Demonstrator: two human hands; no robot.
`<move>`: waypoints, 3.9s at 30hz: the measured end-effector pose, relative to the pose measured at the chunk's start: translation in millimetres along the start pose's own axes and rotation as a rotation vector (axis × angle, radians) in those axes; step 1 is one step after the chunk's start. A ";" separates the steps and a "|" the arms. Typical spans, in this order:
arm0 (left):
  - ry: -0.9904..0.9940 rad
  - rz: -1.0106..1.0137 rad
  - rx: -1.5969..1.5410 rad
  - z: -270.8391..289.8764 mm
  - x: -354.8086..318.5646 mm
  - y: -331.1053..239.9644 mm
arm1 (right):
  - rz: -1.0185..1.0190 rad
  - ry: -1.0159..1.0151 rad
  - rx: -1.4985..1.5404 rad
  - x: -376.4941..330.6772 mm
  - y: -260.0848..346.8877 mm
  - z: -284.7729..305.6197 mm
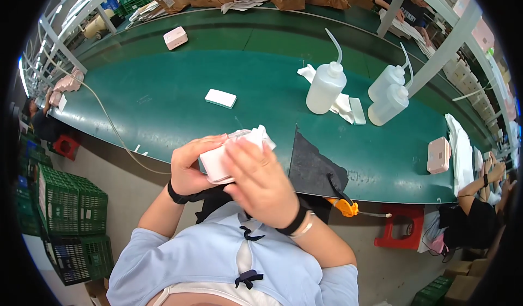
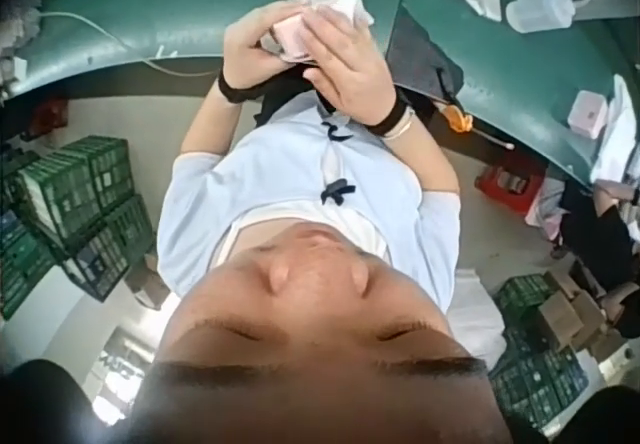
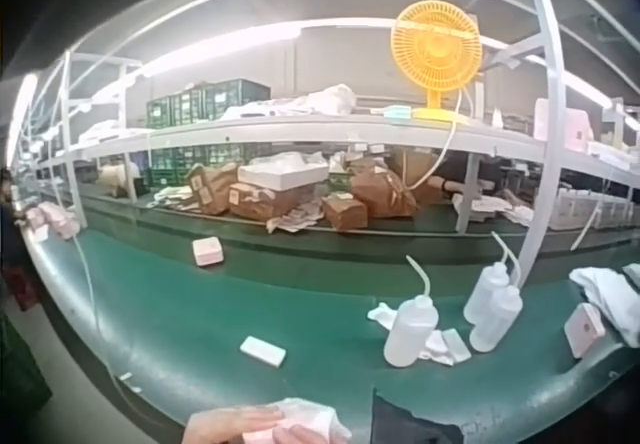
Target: The person cleans several pink electronic devices by wiping their front, back, and sides with a cloth, occasionally using an air duster. They handle the devices one at a time, turning them over to reach different surfaces before placing them back on the table.
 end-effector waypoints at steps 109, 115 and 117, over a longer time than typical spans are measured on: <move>-0.424 1.292 -1.496 49.8 -96.8 37.5 | 0.206 0.303 0.183 61.4 3.5 -65.7; -0.453 1.272 -1.543 45.9 -97.0 41.0 | 0.095 0.307 0.118 61.4 -3.6 -67.4; -0.630 1.468 -1.483 52.5 -109.8 50.6 | 0.130 0.330 0.179 63.8 -2.8 -67.5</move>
Point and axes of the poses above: each hand's wrist, its own x-axis towards the middle knuckle, its own z-axis out of the back of the hand, y = z × x, the point moved 3 cm from there along x, towards the middle knuckle, and after that the axes turned 13 degrees about -y, right-handed, at the moved point
